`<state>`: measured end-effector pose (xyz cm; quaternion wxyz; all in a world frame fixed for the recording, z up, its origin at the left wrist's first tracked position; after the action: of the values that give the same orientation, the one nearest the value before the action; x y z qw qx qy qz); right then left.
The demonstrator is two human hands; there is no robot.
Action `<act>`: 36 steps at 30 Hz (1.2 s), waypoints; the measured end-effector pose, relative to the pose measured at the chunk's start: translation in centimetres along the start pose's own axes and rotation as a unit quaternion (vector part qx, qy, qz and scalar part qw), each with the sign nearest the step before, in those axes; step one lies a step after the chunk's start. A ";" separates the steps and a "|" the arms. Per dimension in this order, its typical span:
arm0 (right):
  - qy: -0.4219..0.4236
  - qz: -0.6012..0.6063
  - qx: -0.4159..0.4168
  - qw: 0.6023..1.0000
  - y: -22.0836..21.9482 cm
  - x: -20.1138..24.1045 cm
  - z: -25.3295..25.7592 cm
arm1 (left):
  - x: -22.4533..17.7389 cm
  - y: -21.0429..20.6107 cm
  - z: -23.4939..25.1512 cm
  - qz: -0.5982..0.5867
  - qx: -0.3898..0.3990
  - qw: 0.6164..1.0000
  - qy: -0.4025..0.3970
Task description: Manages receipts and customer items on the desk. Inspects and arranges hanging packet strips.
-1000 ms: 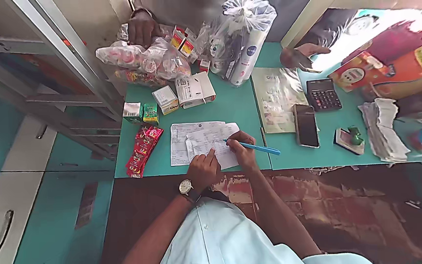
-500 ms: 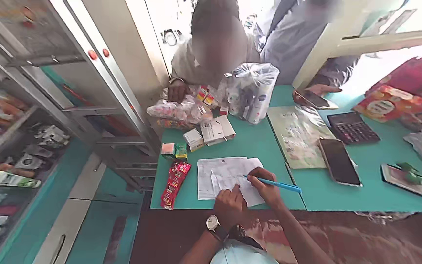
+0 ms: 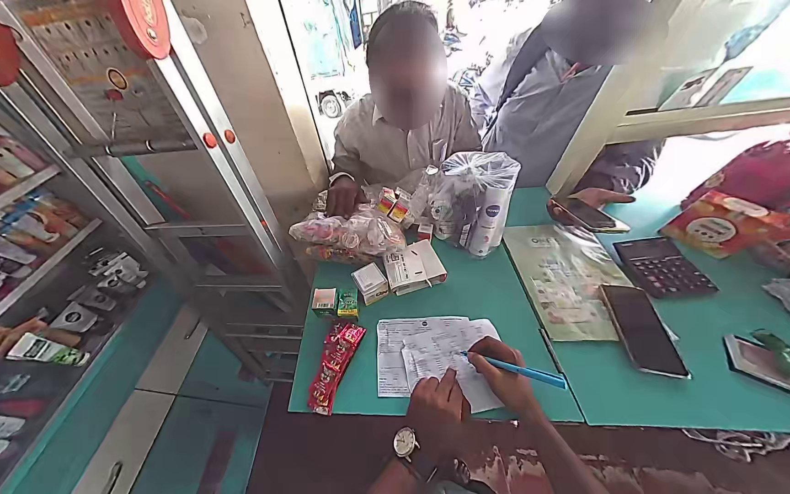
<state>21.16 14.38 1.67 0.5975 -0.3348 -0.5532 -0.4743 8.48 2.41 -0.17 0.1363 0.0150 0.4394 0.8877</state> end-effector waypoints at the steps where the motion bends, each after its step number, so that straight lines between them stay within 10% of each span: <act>1: 0.002 0.001 0.001 1.000 0.0 -0.1 0.0 | -0.1 0.0 -0.1 -0.004 0.002 1.000 0.004; 11: -0.059 -0.084 0.066 0.992 1.2 1.5 0.5 | -0.1 -0.1 0.0 -0.010 -0.004 1.000 0.010; 18: -0.268 -0.528 0.270 0.760 4.2 6.4 5.8 | 1.5 2.3 0.8 -0.156 0.022 0.985 0.068; 25: -0.021 -0.431 0.148 0.890 -2.9 10.7 20.0 | 7.1 3.0 -1.5 -0.037 -0.019 0.996 0.081; 36: -0.016 -0.632 0.171 0.755 -10.9 8.3 29.3 | 6.6 3.4 -1.2 -0.004 0.062 0.994 0.086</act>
<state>0.33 36.33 13.21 0.1995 0.1913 -0.7203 -0.6362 1.14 1.24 1.16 0.0998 -0.0550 0.5035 0.8564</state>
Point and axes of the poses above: each hand's wrist, its own z-axis towards the middle knuckle, its own y-axis out of the back of the hand, x = y × z, the point moved 1 cm from there along z, towards the middle knuckle, and after that the axes turned 9 degrees about -y, right-handed, at the moved point
